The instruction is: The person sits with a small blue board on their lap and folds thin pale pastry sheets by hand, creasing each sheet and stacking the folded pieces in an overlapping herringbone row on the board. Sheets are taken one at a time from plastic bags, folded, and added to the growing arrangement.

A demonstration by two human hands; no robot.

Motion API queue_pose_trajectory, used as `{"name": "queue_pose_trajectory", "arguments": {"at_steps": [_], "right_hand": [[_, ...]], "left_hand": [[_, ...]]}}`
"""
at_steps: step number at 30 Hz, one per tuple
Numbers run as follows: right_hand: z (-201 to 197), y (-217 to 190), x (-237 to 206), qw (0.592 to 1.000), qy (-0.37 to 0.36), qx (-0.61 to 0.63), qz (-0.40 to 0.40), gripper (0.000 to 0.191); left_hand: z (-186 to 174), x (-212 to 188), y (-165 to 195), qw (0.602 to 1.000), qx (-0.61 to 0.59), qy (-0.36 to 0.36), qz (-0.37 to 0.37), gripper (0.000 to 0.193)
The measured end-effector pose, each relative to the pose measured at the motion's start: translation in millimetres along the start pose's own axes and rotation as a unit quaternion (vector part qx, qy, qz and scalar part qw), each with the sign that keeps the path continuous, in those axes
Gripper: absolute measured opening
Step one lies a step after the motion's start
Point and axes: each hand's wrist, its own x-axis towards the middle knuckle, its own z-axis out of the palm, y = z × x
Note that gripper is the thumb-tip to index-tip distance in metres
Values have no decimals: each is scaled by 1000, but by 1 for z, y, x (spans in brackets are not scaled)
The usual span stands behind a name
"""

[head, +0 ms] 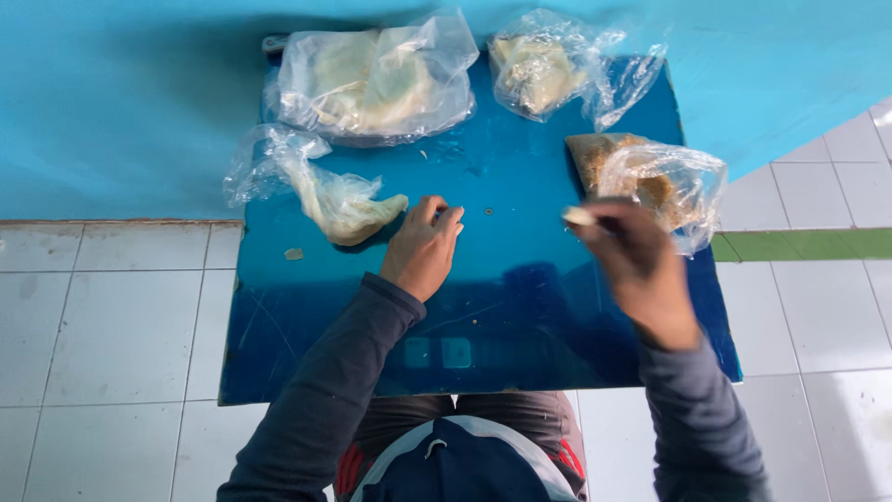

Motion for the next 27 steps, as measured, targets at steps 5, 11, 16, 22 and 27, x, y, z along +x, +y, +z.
{"name": "queue_pose_trajectory", "arguments": {"at_steps": [5, 11, 16, 22, 27], "right_hand": [[-92, 23, -111, 945, 308, 95, -50, 13], [-160, 143, -201, 860, 478, 28, 174, 20], [-120, 208, -204, 845, 342, 42, 409, 14], [-80, 211, -138, 826, 251, 56, 502, 13], [-65, 211, -122, 811, 265, 63, 517, 12]], "left_hand": [[1, -3, 2, 999, -1, -32, 22, 26], [-1, -2, 11, 999, 10, -12, 46, 21], [1, 2, 17, 999, 13, -9, 46, 17], [6, 2, 18, 998, 29, -9, 54, 17], [6, 1, 17, 998, 30, -24, 48, 17]]}}
